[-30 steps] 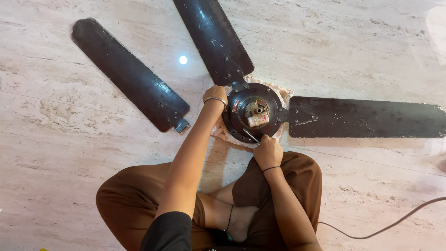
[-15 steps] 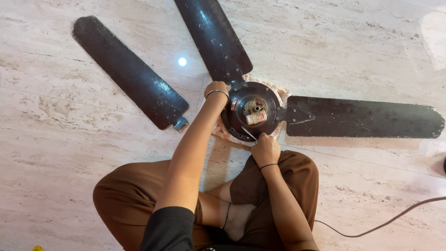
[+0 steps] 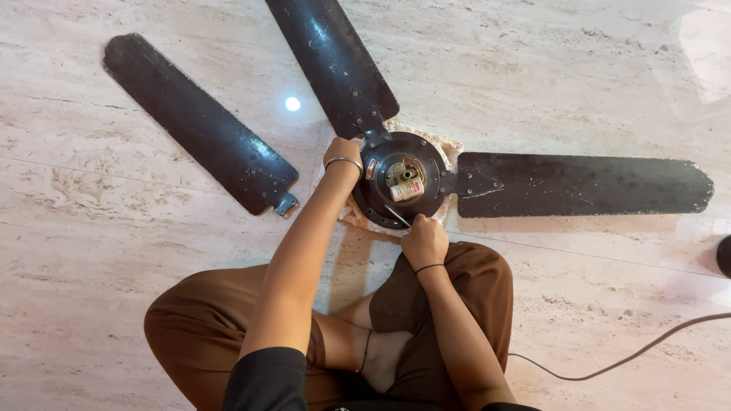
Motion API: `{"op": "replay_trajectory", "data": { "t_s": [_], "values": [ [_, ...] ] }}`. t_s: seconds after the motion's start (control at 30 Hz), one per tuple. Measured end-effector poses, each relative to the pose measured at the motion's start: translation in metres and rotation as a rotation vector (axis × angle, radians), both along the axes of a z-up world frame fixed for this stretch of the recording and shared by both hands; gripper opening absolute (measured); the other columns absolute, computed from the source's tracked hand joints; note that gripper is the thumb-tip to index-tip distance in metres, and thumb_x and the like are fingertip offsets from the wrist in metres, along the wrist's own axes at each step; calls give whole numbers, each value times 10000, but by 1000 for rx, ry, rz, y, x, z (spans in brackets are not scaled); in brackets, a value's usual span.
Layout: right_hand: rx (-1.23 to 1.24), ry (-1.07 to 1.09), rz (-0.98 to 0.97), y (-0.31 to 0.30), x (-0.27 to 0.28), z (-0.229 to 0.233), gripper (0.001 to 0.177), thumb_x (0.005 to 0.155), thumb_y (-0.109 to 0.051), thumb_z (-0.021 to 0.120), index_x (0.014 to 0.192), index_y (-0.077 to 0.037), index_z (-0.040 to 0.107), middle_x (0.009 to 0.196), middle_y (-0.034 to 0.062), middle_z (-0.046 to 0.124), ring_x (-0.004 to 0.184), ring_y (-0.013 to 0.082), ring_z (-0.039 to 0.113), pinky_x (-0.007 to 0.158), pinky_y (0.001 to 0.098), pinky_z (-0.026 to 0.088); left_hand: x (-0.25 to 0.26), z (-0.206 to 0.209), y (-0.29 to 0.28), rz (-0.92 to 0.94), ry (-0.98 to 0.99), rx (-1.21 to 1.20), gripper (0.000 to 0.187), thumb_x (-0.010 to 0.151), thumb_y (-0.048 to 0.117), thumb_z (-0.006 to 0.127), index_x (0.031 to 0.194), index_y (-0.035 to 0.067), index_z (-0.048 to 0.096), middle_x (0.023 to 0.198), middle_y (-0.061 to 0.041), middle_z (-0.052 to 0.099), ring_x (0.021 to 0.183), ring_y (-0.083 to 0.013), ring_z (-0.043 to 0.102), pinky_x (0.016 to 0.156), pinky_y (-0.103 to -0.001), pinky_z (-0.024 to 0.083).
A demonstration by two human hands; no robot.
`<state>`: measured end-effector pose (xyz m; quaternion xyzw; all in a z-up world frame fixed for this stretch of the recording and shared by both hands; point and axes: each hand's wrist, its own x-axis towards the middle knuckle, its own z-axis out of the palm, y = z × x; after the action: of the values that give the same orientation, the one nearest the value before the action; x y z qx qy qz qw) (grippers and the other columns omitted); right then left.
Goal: The person sits on the floor and uses a screwdriver to tighten screws on the central hub of a ceiling fan. They work on the fan's motor housing and then proceed to secure one of the fan blades to the hub.
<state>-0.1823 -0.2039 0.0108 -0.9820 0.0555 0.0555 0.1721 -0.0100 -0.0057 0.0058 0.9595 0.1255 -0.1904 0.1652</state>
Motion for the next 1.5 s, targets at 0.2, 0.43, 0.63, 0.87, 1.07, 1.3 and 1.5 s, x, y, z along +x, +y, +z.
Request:
{"op": "replay_trajectory", "data": {
  "t_s": [0.2,0.43,0.63,0.87,1.07,1.3,1.5],
  "values": [
    [-13,-19,12,1,-2,-2,103,682,-78,693,757,-6,699,778,256,707,745,437,705,677,494,578,-18,9,14,-156,-19,-47,430,855,65,673,1281,27,626,1316,-275,555,1168,-407,617,960,-457,535],
    [-9,-20,16,2,-1,-1,97,688,-75,694,754,-5,703,778,254,706,747,434,706,678,497,576,-22,3,38,-353,-60,-101,356,822,42,671,1171,-30,683,1274,-293,584,1170,-414,624,1001,-426,528],
    [-3,-15,6,1,-2,1,96,684,-64,684,757,-6,708,782,257,706,745,442,702,678,499,572,-30,-20,55,-353,-227,-207,256,858,-28,601,1103,-9,670,1222,-233,579,1078,-408,644,937,-457,535],
    [2,-47,35,-1,-2,-2,98,686,-66,679,752,1,709,775,266,700,741,447,699,683,501,570,-40,-42,59,-154,-507,-411,193,866,-46,546,988,20,680,1196,-167,572,984,-383,650,848,-448,540],
    [1,-81,49,-3,-1,-5,97,673,-60,685,745,-4,719,776,261,700,735,449,697,669,501,571,-70,-31,62,-41,-678,-614,146,1016,46,569,917,2,667,996,-146,654,886,-310,664,795,-408,537],
    [13,-95,48,-3,-4,-6,87,684,-59,688,745,-9,724,786,258,705,751,445,705,685,491,578,-93,-25,56,371,-259,-1147,210,1044,148,528,1027,-13,661,862,-64,681,606,-118,627,493,-294,522],
    [33,-105,64,-3,-4,-3,79,685,-46,688,740,-7,729,786,260,706,755,436,711,694,481,581,-47,-84,46,319,-461,-1099,227,1007,147,576,1023,-52,682,910,-122,746,795,-208,761,736,-340,612]
  ]
}}
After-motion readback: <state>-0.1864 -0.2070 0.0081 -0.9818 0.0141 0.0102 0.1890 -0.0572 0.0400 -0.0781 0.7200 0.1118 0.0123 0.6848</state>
